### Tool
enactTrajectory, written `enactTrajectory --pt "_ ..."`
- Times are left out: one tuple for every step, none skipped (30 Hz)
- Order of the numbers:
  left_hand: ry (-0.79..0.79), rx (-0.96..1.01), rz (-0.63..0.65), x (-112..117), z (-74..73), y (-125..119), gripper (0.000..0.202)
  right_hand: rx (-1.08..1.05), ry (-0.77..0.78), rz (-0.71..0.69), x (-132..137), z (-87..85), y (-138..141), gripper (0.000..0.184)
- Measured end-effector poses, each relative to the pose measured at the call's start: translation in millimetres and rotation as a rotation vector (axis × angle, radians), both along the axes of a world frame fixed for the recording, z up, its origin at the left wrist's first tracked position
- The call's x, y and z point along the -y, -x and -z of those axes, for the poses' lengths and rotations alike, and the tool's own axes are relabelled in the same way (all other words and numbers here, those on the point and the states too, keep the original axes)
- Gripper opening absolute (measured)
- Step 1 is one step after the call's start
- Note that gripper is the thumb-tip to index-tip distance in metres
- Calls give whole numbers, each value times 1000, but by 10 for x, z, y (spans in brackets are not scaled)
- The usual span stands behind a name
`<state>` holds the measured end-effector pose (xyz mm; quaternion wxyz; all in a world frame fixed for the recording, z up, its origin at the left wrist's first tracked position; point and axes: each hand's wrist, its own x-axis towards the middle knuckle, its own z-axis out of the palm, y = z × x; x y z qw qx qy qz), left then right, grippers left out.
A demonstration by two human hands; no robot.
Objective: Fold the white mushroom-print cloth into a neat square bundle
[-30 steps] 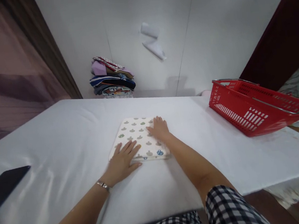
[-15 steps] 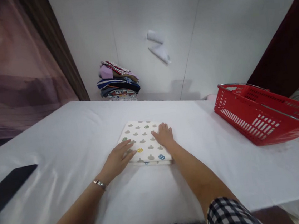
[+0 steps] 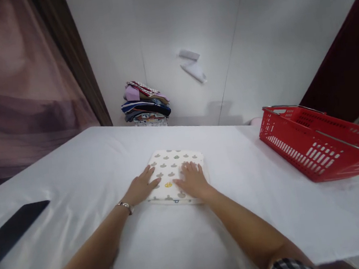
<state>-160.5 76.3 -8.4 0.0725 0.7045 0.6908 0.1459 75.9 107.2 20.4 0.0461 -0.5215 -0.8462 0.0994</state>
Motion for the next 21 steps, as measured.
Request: enactTrajectory --pt "-8 2 1 -1 8 2 63 2 -15 -15 87 60 1 75" --pt "-16 3 1 -5 16 4 63 7 -22 -19 155 118 -1 75" --pt "-25 4 2 -9 25 5 63 13 -27 -15 203 170 -5 75" --pt "-34 4 3 -13 33 7 63 15 -34 -10 231 211 -11 75" --pt "-41 3 4 -15 40 7 63 14 -39 -9 244 236 -17 74" --pt "-45 0 2 -16 44 6 64 13 -38 -11 243 245 -22 74" --pt "-45 -2 0 -15 44 4 64 13 -30 -13 233 238 -25 74" --pt "-40 -4 -3 -12 40 0 65 15 -11 -20 216 214 -25 74" --pt "-31 -5 -8 -8 32 -4 65 19 20 -25 190 177 -18 73" --pt "-16 -4 -11 -2 22 -9 66 23 54 -27 154 128 -5 73" --pt "-2 -1 -11 3 12 -13 66 24 77 -27 104 72 17 74" --pt "10 4 -7 8 1 -16 66 24 83 -26 37 14 45 74" --pt "16 8 -2 12 -8 -18 67 20 65 -23 -48 -38 77 75" --pt "17 11 1 15 -15 -17 67 15 30 -12 -151 -78 109 75" --pt "16 13 5 17 -17 -15 68 16 -8 2 -266 -100 137 75" --pt "11 13 8 18 -15 -12 68 20 -39 26 -386 -100 157 74" --pt "2 12 12 18 -7 -7 67 38 -49 70 -505 -78 168 73" --pt "-11 11 19 18 6 -1 66 57 -39 109 -612 -36 168 71" --pt "-28 8 27 19 25 6 64 70 -27 140 -702 20 160 70" --pt "-47 5 36 21 48 15 63 75 -26 156 -771 82 146 70" --pt "-68 2 45 24 74 26 62 76 -30 160 -818 143 129 70"
